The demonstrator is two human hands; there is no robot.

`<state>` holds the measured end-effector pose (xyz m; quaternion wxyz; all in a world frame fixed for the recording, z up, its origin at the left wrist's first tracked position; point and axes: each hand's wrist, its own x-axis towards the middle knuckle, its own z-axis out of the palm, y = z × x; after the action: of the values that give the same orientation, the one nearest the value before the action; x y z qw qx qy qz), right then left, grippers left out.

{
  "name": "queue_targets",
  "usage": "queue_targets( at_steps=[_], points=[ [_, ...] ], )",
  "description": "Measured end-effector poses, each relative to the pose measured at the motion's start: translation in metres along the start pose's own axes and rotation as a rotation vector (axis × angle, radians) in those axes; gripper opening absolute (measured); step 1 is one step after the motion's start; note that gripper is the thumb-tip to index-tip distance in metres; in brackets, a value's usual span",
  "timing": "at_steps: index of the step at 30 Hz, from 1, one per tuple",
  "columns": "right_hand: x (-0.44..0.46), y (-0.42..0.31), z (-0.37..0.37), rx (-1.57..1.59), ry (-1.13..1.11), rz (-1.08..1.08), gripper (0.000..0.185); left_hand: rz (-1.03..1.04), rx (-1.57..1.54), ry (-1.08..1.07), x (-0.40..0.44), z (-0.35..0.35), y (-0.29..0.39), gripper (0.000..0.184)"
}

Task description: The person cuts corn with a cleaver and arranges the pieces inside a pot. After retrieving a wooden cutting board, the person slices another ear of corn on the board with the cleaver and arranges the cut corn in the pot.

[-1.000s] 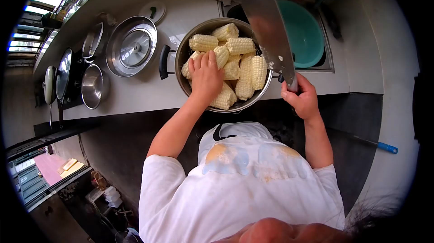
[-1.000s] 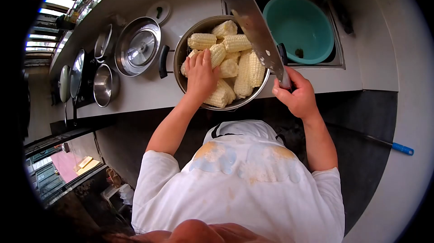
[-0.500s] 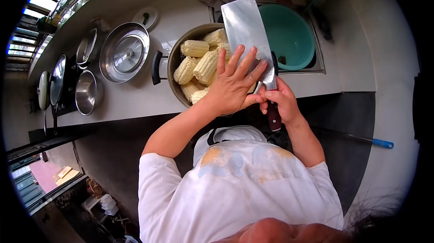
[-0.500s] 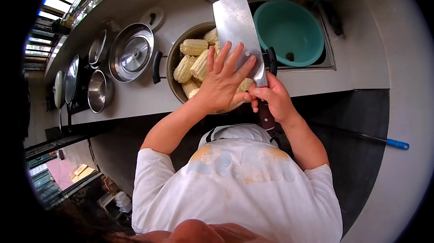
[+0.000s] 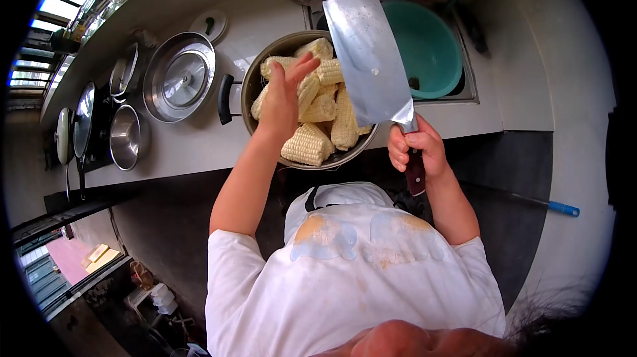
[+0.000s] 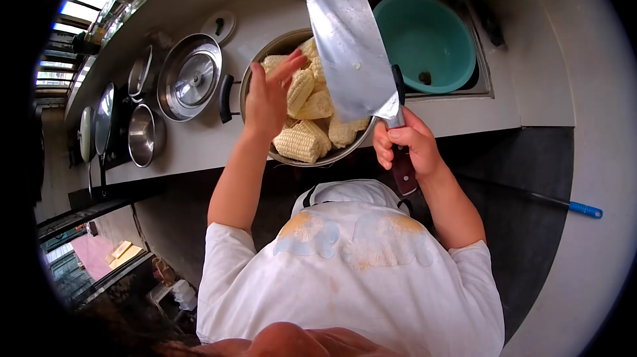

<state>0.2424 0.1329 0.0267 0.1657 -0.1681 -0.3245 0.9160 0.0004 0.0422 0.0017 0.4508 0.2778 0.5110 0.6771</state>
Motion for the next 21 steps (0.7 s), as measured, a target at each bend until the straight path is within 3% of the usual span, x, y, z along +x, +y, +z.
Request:
queue_targets(
  at_steps=[1,3,5,7,11,13,17,19,21],
  points=[
    [0.004,0.000,0.002,-0.001,-0.005,0.004,0.033,0.003,0.000,0.006,0.005,0.001,0.005,0.078],
    [0.012,0.001,0.006,0.075,-0.087,0.033,0.032,-0.186,-0.356,-0.081,0.014,0.006,0.013,0.082],
    [0.019,0.004,0.008,0.078,-0.103,0.052,0.032,-0.190,-0.346,-0.094,0.015,0.017,0.020,0.087],
    [0.027,0.005,0.009,0.019,-0.142,0.075,0.032,-0.362,-0.588,-0.134,0.015,0.021,0.022,0.090],
    [0.047,0.000,0.009,-0.093,-0.078,0.014,0.031,-0.388,-0.618,-0.166,0.014,0.021,0.019,0.085],
    [0.054,-0.007,0.010,-0.092,-0.063,0.008,0.033,-0.288,-0.410,-0.203,0.014,0.022,0.020,0.083],
    [0.067,-0.021,0.002,-0.130,-0.053,-0.052,0.039,-0.296,-0.324,-0.223,0.027,0.013,0.011,0.081],
    [0.068,-0.027,-0.006,-0.049,-0.026,-0.137,0.039,-0.169,-0.353,-0.387,0.032,0.011,0.013,0.078],
    [0.065,-0.030,-0.015,-0.046,-0.027,-0.152,0.041,-0.200,-0.335,-0.357,0.031,0.014,0.019,0.075]
  ],
)
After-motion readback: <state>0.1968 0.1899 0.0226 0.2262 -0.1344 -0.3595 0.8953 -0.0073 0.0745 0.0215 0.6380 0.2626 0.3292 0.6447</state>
